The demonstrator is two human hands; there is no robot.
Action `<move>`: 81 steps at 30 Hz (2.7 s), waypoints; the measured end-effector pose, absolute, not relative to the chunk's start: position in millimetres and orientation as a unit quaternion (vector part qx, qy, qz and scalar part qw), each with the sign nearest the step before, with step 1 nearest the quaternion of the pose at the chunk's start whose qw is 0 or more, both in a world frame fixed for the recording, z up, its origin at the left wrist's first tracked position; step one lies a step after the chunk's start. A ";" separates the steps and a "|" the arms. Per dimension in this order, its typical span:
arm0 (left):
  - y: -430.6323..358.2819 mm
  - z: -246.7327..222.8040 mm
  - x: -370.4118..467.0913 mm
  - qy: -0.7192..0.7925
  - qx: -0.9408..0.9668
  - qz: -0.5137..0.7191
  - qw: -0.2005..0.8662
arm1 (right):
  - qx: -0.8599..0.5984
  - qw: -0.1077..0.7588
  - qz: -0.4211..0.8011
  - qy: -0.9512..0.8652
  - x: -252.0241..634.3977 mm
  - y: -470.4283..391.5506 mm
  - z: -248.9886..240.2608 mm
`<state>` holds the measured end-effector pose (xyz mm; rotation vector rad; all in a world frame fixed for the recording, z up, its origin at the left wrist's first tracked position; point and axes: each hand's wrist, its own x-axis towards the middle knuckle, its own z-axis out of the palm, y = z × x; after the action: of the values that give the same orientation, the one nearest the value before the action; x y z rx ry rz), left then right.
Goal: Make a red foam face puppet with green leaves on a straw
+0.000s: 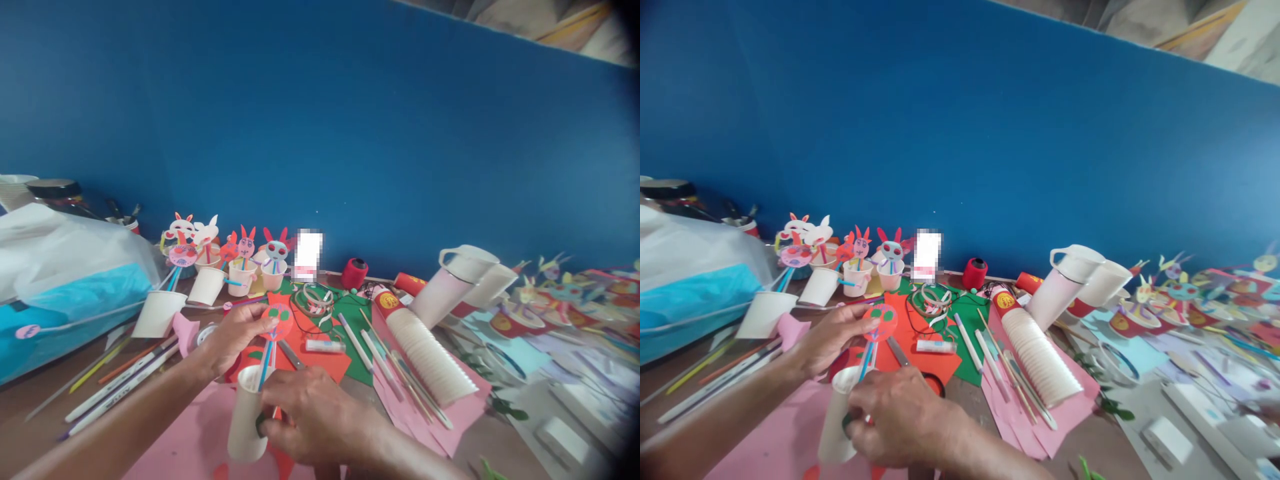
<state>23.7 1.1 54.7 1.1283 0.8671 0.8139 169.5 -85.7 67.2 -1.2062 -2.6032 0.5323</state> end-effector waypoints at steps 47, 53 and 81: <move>-2.6 56.7 26.4 0.380 0.417 0.410 0.717 | -0.448 0.537 0.539 -0.469 207.3 -23.6 41.8; -3.0 54.9 26.5 0.377 0.424 0.411 0.714 | -0.448 0.532 0.542 -0.472 207.4 -23.8 41.9; -4.2 51.5 25.1 0.383 0.447 0.404 0.700 | -0.448 0.518 0.549 -0.479 208.6 -21.9 36.9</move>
<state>25.1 -4.2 51.5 0.9951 0.8521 0.9003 208.6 -21.9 36.9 -1.0750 -1.1495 1.3169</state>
